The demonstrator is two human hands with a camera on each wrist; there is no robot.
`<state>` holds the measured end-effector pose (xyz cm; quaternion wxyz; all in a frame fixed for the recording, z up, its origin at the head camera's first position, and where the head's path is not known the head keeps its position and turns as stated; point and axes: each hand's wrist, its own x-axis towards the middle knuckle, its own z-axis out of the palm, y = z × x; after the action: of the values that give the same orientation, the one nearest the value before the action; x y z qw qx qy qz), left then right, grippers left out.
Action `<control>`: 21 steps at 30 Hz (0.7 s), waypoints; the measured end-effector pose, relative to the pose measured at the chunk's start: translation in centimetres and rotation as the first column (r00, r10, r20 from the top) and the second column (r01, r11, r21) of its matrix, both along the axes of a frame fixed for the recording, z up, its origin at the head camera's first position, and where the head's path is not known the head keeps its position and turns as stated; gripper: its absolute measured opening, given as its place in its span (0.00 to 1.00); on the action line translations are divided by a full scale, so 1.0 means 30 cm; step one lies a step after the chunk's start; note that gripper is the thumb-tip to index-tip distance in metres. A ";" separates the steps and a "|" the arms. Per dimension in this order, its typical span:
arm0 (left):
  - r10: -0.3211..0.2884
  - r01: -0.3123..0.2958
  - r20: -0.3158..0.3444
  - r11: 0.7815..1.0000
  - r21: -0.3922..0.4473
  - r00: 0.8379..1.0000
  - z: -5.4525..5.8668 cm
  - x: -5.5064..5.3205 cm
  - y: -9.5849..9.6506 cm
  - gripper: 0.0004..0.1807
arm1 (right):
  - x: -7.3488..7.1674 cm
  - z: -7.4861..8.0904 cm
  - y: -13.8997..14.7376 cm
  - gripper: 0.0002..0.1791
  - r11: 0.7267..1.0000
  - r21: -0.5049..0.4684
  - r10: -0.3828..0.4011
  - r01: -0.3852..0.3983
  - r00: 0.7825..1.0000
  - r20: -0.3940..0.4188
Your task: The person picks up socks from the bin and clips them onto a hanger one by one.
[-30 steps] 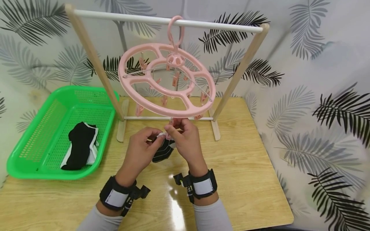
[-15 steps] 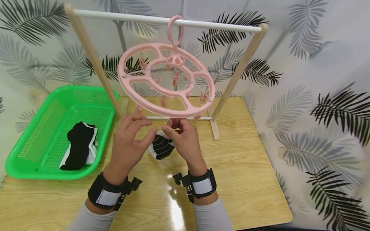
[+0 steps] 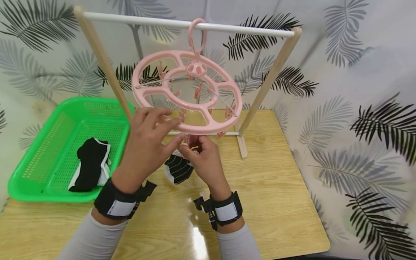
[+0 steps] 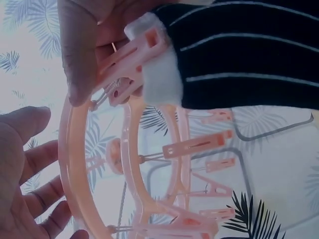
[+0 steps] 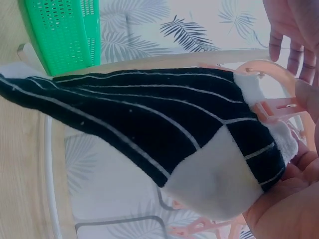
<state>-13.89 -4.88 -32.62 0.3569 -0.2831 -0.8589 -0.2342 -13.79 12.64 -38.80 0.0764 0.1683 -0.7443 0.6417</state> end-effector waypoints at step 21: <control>0.015 -0.021 0.092 0.998 0.063 0.996 -0.036 -0.013 -0.028 0.23 | 0.031 0.058 -0.036 0.11 0.995 0.099 0.016 -0.020 0.999 0.040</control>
<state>-14.28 -5.71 -33.70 0.3283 -0.2528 -0.8689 -0.2707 -12.86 11.56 -37.06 0.0474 0.1660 -0.7752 0.6076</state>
